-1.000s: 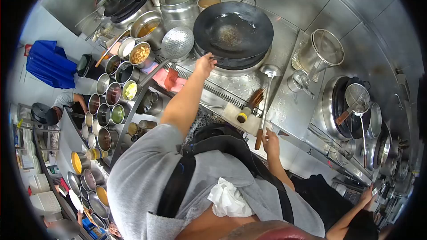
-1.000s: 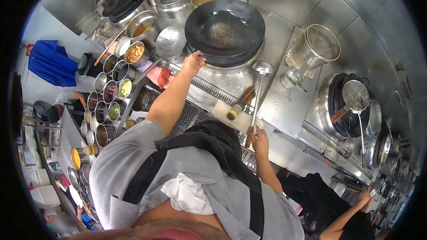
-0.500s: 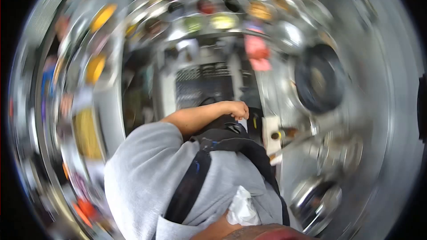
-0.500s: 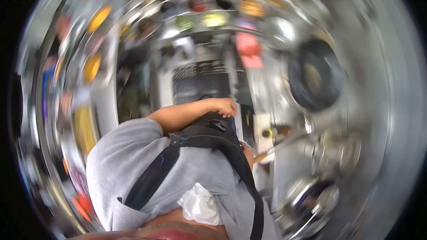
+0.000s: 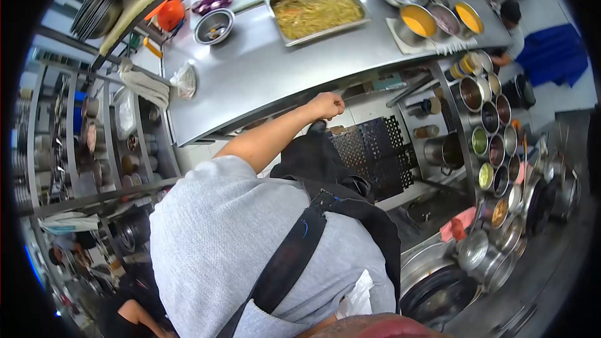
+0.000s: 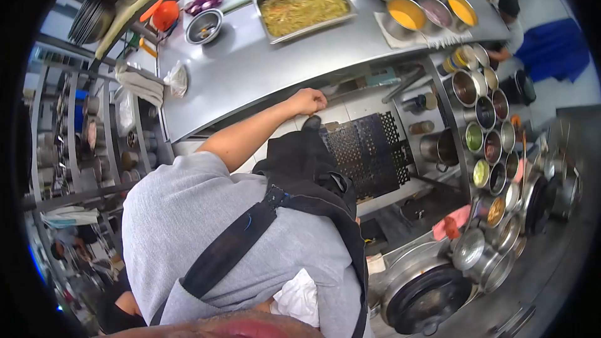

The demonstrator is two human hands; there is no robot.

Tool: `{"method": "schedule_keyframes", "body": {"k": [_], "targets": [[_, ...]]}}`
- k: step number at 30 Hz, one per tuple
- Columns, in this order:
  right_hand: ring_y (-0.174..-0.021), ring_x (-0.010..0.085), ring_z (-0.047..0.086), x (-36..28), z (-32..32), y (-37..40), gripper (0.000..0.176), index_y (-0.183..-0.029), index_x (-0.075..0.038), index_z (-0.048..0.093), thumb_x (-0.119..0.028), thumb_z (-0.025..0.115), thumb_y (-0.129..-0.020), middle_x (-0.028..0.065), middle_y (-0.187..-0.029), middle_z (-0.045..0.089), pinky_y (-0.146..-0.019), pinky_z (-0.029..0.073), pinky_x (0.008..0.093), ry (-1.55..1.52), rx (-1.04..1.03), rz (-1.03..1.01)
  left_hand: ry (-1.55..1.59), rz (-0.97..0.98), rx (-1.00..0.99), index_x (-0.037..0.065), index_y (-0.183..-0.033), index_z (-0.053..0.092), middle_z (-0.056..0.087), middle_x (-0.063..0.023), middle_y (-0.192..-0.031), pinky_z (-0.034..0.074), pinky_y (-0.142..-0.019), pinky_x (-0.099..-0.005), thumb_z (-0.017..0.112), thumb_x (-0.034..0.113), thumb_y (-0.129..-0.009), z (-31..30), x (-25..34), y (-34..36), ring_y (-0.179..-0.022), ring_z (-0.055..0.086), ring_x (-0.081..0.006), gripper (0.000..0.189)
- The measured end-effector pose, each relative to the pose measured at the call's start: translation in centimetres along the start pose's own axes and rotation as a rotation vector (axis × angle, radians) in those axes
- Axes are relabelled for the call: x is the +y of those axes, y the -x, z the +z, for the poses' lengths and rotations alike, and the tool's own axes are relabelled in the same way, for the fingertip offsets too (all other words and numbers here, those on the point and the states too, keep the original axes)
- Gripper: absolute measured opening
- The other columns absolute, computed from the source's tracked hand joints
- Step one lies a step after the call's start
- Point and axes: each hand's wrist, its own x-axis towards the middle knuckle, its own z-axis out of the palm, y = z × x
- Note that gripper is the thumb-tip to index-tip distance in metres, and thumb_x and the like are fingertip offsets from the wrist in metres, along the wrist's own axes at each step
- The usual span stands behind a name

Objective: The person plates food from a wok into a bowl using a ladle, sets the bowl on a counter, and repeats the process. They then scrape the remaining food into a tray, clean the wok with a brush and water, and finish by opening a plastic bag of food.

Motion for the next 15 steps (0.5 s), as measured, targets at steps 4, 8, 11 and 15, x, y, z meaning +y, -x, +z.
{"method": "schedule_keyframes", "body": {"k": [4,8,11,15], "targets": [[-0.072,0.0326,0.065,-5.6,2.1,-6.5,0.024,-0.103,-0.005,0.067,-0.014,0.062,-0.082,0.0196,-0.078,0.066,-0.068,0.05,0.0384,0.122,-0.074,-0.141,0.02,-0.056,0.069,0.007,-0.09,0.068,0.068,-0.0101,-0.077,0.052,-0.06,-0.0313,0.063,0.019,-0.076,-4.2,-1.7,0.3,-0.06,0.065,-0.0185,0.019],[-0.072,0.0328,0.065,-9.4,5.0,-11.8,0.024,-0.103,-0.005,0.067,-0.014,0.062,-0.082,0.0197,-0.078,0.066,-0.068,0.05,0.0386,0.26,-0.137,-0.219,-0.196,0.121,0.18,0.01,-0.091,0.068,0.069,-0.0126,-0.086,0.052,-0.075,-0.0368,0.062,0.022,-0.076,-8.9,-3.3,-0.2,-0.079,0.065,-0.03,0.021],[-0.073,0.033,0.065,-10.4,6.5,-14.5,0.023,-0.103,-0.005,0.067,-0.015,0.062,-0.082,0.0197,-0.078,0.066,-0.068,0.05,0.0387,0.371,-0.201,-0.237,-0.124,0.154,0.374,0.01,-0.092,0.068,0.068,-0.0137,-0.083,0.052,-0.074,-0.0379,0.06,0.021,-0.077,-13.6,-5.7,0.4,-0.077,0.065,-0.0303,0.02],[-0.073,0.0333,0.065,-10.9,7.6,-17.2,0.023,-0.103,-0.005,0.067,-0.015,0.062,-0.082,0.0198,-0.079,0.066,-0.068,0.05,0.0388,0.482,-0.281,-0.238,-0.149,0.037,0.967,0.008,-0.089,0.068,0.066,-0.0193,-0.083,0.052,-0.072,-0.0423,0.051,0.014,-0.08,-22.6,-12.3,3.7,-0.076,0.063,-0.0373,0.02]]}}
